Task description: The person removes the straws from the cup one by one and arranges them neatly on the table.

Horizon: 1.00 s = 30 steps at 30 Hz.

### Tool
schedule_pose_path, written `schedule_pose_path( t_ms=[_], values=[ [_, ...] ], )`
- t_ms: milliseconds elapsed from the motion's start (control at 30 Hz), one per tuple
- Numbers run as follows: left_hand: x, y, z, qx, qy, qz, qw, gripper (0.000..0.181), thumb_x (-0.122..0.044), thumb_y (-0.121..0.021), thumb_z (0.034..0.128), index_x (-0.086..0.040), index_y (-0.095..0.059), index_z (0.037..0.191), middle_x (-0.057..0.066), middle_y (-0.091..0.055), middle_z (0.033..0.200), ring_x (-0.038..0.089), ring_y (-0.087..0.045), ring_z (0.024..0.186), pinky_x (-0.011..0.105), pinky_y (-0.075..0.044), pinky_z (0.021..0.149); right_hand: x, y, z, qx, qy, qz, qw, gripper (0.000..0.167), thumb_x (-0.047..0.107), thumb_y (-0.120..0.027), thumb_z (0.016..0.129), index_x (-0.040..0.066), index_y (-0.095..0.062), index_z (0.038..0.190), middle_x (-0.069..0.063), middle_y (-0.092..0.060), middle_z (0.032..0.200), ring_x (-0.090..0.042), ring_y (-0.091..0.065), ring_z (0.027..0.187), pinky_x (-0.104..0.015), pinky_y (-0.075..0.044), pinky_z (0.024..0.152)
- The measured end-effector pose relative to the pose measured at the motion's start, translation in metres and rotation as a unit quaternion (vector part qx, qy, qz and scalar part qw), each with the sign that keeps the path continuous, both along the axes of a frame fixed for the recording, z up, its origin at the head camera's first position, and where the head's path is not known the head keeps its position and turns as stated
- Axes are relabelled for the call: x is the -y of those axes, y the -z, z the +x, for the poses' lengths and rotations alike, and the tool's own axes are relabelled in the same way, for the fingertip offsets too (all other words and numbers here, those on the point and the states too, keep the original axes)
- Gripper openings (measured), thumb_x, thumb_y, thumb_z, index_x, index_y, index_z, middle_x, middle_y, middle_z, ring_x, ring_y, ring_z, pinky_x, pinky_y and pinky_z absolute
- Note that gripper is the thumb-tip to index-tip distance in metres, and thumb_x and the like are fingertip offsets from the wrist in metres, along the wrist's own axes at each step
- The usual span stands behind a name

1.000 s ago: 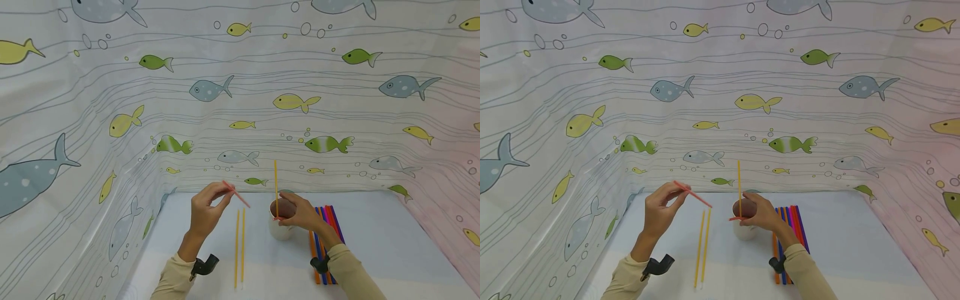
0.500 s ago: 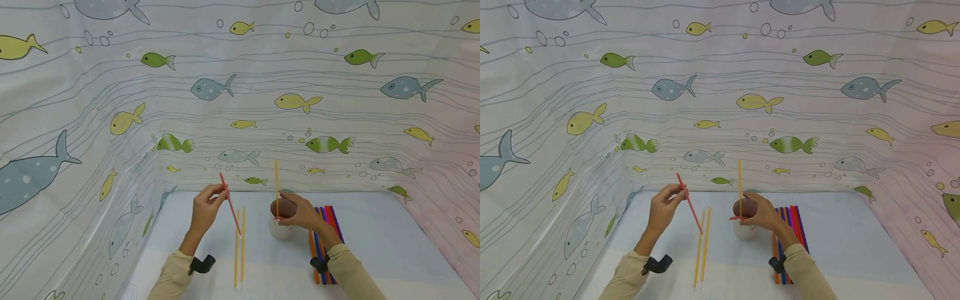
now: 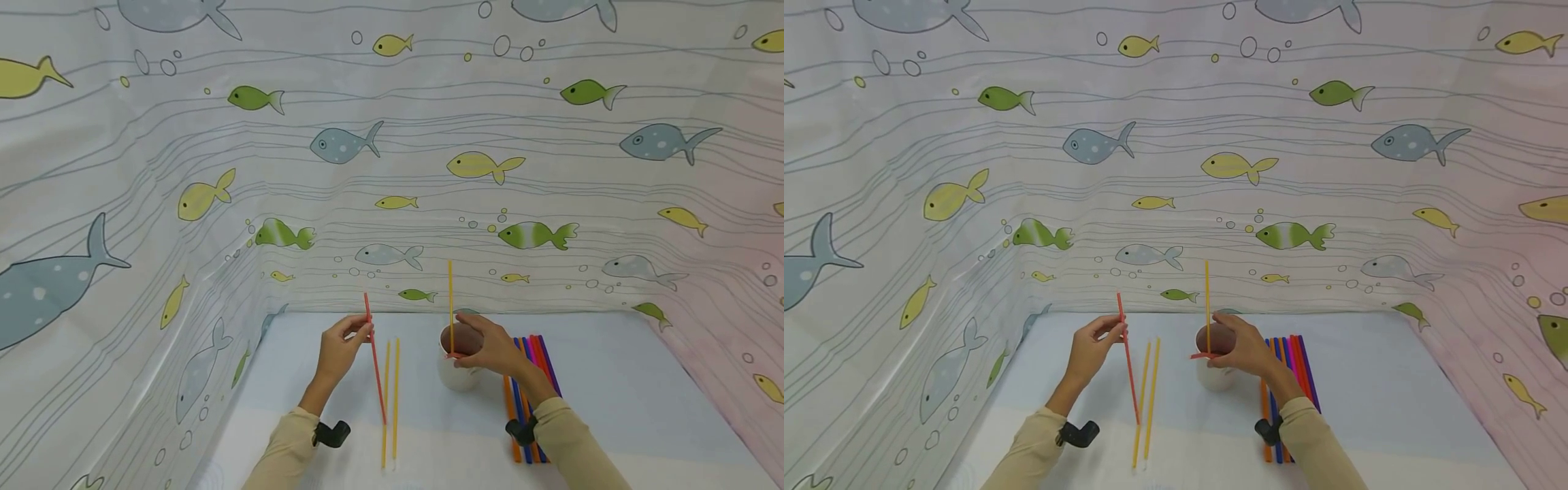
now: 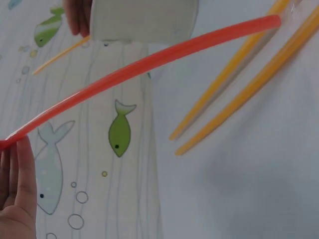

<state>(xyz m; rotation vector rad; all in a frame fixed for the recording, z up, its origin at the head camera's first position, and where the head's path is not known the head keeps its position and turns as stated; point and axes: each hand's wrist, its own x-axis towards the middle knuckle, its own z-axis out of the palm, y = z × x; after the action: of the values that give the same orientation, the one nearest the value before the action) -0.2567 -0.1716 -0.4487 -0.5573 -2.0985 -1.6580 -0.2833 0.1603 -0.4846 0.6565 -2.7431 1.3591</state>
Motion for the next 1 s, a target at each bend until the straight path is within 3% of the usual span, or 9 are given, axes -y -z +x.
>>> schedule_pose_path(
  t_ms=[167, 367, 800, 1000],
  values=[
    [0.007, 0.024, -0.008, 0.034, 0.005, 0.009, 0.9994, 0.016, 0.005, -0.066, 0.0898, 0.009, -0.067, 0.105, 0.027, -0.068, 0.09, 0.04, -0.068, 0.077, 0.039, -0.06, 0.063, 0.0, 0.0, -0.001, 0.001, 0.002, 0.004, 1.0, 0.098, 0.036, -0.092, 0.065, 0.023, -0.042, 0.148, -0.003, -0.046, 0.146, -0.033, -0.047, 0.124, -0.056, -0.049, 0.094],
    [0.017, 0.056, -0.021, 0.123, 0.021, 0.032, 0.9916, 0.021, -0.008, -0.069, 0.0911, 0.005, -0.068, 0.107, 0.021, -0.069, 0.092, 0.031, -0.07, 0.081, 0.034, -0.061, 0.065, 0.001, -0.002, -0.002, 0.001, -0.003, -0.001, 1.0, 0.099, 0.038, -0.092, 0.064, 0.022, -0.042, 0.148, -0.003, -0.046, 0.146, -0.032, -0.047, 0.124, -0.054, -0.05, 0.094],
    [0.019, 0.076, -0.023, 0.23, 0.003, 0.026, 0.9728, 0.027, -0.013, -0.07, 0.0911, 0.006, -0.067, 0.111, 0.017, -0.069, 0.095, 0.028, -0.068, 0.084, 0.041, -0.06, 0.07, 0.0, 0.002, -0.003, 0.003, -0.003, 0.001, 1.0, 0.1, 0.036, -0.092, 0.064, 0.016, -0.042, 0.148, -0.004, -0.046, 0.146, -0.033, -0.046, 0.125, -0.056, -0.048, 0.095],
    [0.02, 0.085, -0.024, 0.266, 0.009, 0.012, 0.964, 0.029, -0.014, -0.069, 0.0924, 0.007, -0.066, 0.113, 0.024, -0.067, 0.101, 0.024, -0.068, 0.085, 0.038, -0.06, 0.071, 0.0, 0.002, -0.003, 0.003, -0.001, -0.001, 1.0, 0.099, 0.034, -0.092, 0.065, 0.015, -0.043, 0.148, -0.005, -0.045, 0.147, -0.034, -0.045, 0.126, -0.058, -0.047, 0.095]
  ],
)
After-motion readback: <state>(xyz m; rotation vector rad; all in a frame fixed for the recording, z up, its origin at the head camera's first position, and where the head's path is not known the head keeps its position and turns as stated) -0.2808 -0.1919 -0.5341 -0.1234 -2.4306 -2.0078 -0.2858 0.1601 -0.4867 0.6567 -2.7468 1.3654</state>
